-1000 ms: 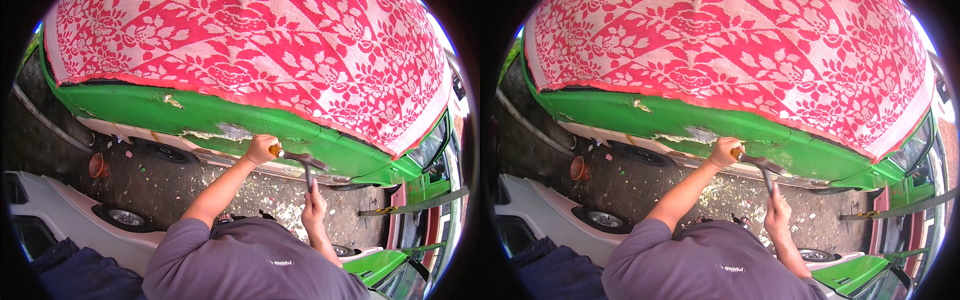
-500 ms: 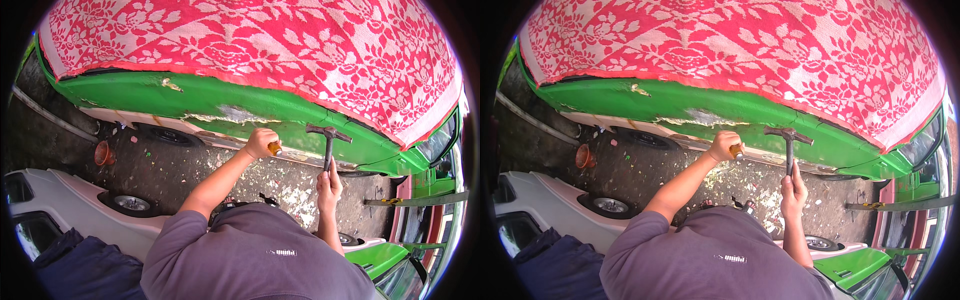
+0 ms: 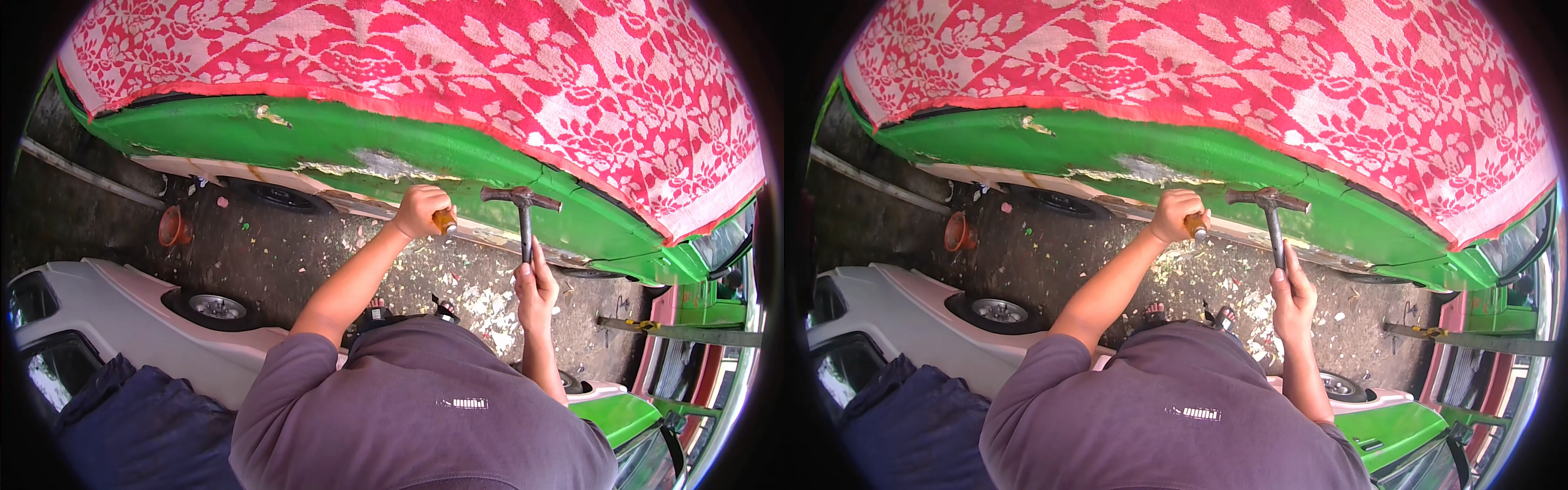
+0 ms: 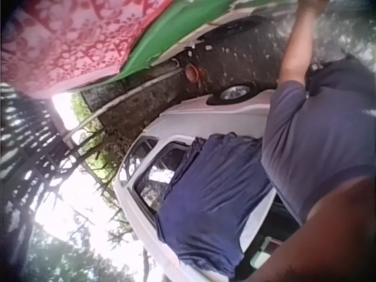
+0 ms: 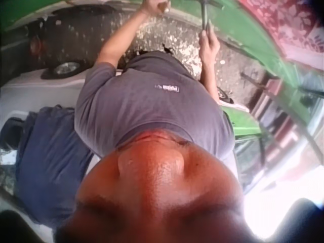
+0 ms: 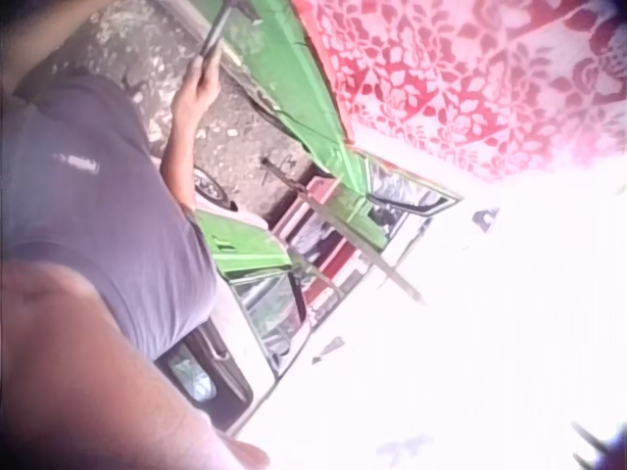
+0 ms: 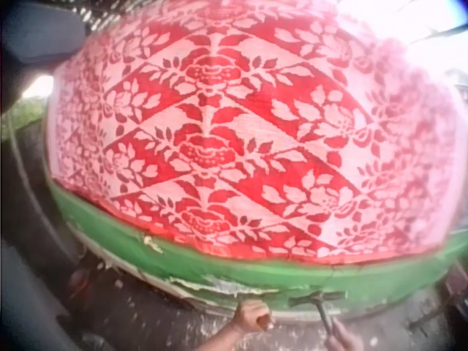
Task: The person uses a hammer and chisel to chip away old paint and material from a green vehicle panel. They then use a blowtorch to heat the same area, likely to soften adhesive or prepare the surface for further repair.
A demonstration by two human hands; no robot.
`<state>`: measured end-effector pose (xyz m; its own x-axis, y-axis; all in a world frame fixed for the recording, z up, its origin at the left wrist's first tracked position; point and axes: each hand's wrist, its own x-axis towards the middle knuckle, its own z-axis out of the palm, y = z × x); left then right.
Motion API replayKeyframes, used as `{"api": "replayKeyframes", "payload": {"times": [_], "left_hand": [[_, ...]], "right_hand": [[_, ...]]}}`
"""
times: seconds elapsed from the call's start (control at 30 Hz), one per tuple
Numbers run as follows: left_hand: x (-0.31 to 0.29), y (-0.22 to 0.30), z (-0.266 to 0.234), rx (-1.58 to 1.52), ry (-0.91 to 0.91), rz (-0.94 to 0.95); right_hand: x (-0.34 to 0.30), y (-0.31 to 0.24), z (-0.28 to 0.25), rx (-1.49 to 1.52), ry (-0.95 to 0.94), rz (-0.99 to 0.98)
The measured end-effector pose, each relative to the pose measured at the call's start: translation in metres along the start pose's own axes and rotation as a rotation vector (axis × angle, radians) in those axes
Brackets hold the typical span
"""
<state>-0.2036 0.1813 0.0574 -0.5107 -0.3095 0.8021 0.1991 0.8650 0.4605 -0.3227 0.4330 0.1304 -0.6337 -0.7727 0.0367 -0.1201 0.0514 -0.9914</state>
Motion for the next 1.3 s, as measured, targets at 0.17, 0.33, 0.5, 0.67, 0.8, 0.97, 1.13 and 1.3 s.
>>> {"api": "replayKeyframes", "payload": {"times": [0.17, 0.33, 0.5, 0.67, 0.8, 0.97, 1.13, 1.3], "left_hand": [[-0.001, -0.007, 0.001, 0.015, 0.011, -0.035], [0.001, -0.005, 0.002, -0.01, -0.001, -0.009], [0.003, -0.004, 0.002, -0.012, 0.0, -0.013], [0.005, -0.005, 0.003, -0.03, -0.004, -0.012], [0.005, -0.005, -0.001, -0.037, -0.006, -0.016], [0.006, -0.005, 0.0, -0.038, -0.011, 0.002], [0.01, -0.003, -0.002, -0.054, -0.011, -0.028], [0.011, -0.008, 0.005, -0.076, 0.009, -0.028]], "right_hand": [[0.003, 0.002, 0.0, 0.015, -0.005, -0.004], [0.004, 0.006, -0.001, -0.029, -0.005, -0.022], [0.002, 0.003, 0.003, 0.011, -0.002, 0.01], [0.001, 0.003, 0.003, 0.018, 0.006, 0.014], [0.0, 0.003, 0.006, 0.013, 0.007, 0.015], [-0.001, 0.001, 0.008, -0.003, 0.003, 0.022], [-0.012, 0.012, 0.004, -0.311, 0.037, -0.222], [-0.025, 0.038, 0.023, -0.682, -0.044, -0.522]]}}
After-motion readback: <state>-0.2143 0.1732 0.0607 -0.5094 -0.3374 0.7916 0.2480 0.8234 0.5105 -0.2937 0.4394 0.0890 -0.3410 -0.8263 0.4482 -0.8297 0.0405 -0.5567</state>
